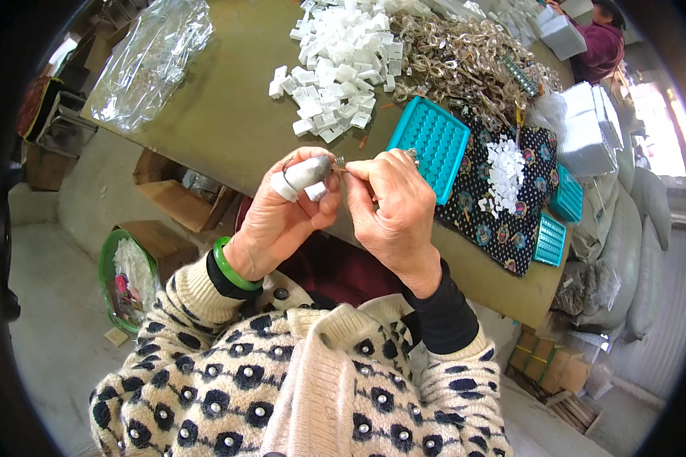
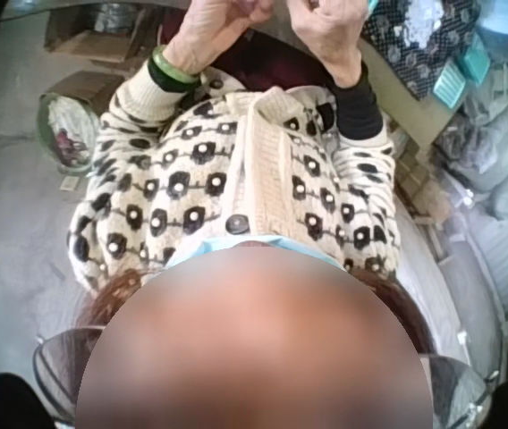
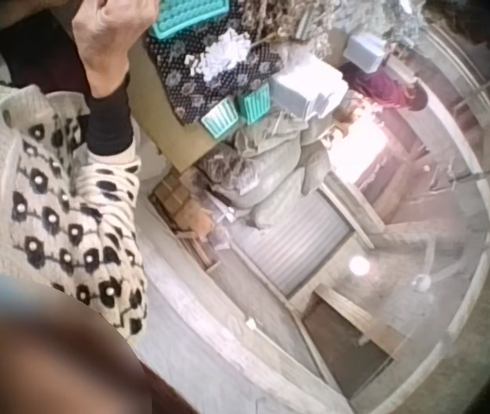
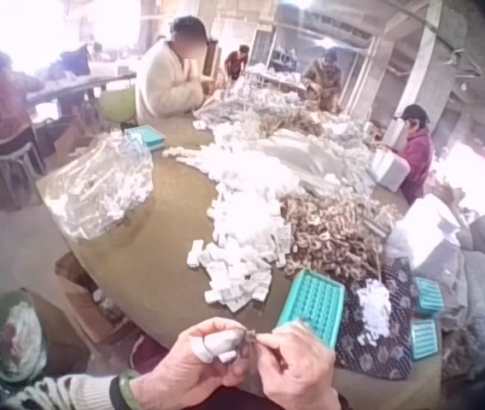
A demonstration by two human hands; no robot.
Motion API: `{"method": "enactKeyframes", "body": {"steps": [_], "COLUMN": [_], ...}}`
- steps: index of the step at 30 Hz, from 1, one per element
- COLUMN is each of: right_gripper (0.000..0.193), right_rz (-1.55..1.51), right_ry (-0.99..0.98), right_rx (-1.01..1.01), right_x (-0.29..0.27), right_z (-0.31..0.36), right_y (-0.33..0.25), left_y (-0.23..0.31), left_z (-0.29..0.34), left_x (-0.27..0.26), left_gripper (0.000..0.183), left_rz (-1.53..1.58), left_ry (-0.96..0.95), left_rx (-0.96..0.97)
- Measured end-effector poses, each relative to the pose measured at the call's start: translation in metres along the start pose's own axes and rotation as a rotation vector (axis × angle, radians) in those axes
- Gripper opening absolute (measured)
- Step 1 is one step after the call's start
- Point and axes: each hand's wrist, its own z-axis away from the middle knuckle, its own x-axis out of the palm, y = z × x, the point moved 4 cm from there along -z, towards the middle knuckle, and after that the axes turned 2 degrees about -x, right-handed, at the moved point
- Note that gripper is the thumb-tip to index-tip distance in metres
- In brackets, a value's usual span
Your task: The person repeatedly picks small white plastic housings and metal pins from a table, inserts the pins into the housings, and places the assembled units into a blue tray. The process is continuous and repetitive throughout the clip.
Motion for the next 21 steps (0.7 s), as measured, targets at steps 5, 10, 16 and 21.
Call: {"method": "enactKeyframes", "body": {"steps": [5,10,16,21], "right_gripper": [0.015,0.011,0.009,0.009], "right_rz": [-0.129,-0.368,-0.618,-0.656], "right_ry": [-0.046,-0.100,-0.028,-0.035], "right_rx": [0.114,0.301,0.479,0.462], "right_x": [-0.003,-0.001,0.008,0.014], "right_z": [0.004,0.010,0.017,0.019], "right_y": [0.004,0.012,0.021,0.015], "left_y": [-0.003,-0.004,-0.003,-0.004], "left_z": [0.000,0.003,0.004,0.001], "left_x": [-0.004,-0.010,-0.010,-0.005], "left_gripper": [0.023,0.020,0.021,0.022], "left_rz": [-0.034,-0.065,-0.203,0.122], "left_ry": [-0.093,-0.049,-0.037,-0.188], "left_rx": [-0.094,-0.100,0.016,-0.239]}}
